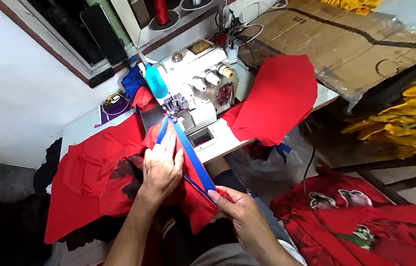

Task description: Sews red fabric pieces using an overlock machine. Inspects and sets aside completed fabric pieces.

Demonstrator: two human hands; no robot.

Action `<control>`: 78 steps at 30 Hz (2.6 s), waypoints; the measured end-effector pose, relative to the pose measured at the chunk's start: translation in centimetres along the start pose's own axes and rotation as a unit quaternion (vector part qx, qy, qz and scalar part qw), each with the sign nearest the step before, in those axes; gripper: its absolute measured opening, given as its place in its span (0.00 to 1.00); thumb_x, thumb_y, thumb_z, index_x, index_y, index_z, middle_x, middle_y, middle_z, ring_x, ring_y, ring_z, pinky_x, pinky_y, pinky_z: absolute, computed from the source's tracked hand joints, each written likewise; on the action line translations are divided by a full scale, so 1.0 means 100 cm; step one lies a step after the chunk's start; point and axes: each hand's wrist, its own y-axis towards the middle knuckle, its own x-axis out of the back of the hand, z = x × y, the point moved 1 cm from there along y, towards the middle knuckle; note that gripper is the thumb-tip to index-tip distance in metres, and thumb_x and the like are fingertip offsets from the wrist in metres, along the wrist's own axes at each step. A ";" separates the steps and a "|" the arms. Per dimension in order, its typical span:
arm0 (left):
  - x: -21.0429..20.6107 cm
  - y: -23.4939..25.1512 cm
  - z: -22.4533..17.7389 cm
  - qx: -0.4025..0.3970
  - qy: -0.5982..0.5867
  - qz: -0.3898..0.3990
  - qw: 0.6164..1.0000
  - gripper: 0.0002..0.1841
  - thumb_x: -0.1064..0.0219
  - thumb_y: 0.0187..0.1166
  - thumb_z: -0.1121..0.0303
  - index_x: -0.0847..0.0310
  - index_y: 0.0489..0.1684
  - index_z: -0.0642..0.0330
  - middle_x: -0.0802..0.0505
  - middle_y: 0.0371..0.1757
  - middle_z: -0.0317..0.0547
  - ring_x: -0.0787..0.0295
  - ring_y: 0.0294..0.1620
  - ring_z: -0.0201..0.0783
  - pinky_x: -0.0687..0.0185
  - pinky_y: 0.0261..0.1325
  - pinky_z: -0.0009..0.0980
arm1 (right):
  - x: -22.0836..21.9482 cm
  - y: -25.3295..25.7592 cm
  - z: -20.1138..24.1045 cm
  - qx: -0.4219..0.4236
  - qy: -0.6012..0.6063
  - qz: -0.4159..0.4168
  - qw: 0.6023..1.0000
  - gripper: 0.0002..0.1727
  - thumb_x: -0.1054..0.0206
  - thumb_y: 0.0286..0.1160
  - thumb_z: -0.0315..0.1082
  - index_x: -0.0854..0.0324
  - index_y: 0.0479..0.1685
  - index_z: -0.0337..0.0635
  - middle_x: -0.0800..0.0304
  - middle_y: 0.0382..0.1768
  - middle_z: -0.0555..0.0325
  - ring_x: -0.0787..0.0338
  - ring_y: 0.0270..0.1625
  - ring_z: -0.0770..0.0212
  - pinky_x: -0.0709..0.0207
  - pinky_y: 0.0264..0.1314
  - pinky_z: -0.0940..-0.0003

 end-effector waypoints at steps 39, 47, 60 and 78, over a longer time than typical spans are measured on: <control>0.046 -0.072 -0.024 -0.176 -0.054 0.030 0.982 0.18 0.39 0.82 0.54 0.16 0.25 0.56 0.19 0.22 0.40 0.20 0.23 0.39 0.26 0.21 0.31 | -0.030 0.087 -0.001 0.076 -0.086 0.061 0.992 0.10 0.36 0.85 0.36 0.11 0.47 0.41 0.07 0.35 0.60 0.07 0.35 0.67 0.10 0.39 0.70; 0.032 -0.074 -0.032 -0.124 -0.034 -0.058 0.990 0.14 0.39 0.78 0.63 0.17 0.20 0.55 0.14 0.29 0.44 0.15 0.28 0.40 0.20 0.24 0.32 | -0.029 0.092 0.004 0.086 -0.139 0.030 0.986 0.09 0.30 0.80 0.33 0.13 0.54 0.44 0.07 0.41 0.60 0.09 0.33 0.66 0.12 0.37 0.69; 0.050 -0.061 -0.024 0.059 0.042 -0.101 0.992 0.10 0.32 0.70 0.65 0.10 0.34 0.62 0.10 0.28 0.45 0.11 0.26 0.40 0.15 0.25 0.35 | -0.045 0.153 0.052 0.495 -0.445 0.043 0.744 0.04 0.26 0.65 0.32 0.13 0.29 0.42 0.11 0.33 0.54 0.09 0.41 0.55 0.17 0.40 0.57; 0.042 -0.054 -0.050 -0.002 0.060 -0.058 0.997 0.17 0.34 0.75 0.56 0.14 0.22 0.59 0.15 0.22 0.43 0.13 0.23 0.42 0.19 0.21 0.36 | -0.027 0.101 0.027 0.124 -0.324 0.026 0.937 0.19 0.23 0.64 0.30 0.21 0.54 0.39 0.14 0.42 0.52 0.14 0.28 0.62 0.15 0.31 0.64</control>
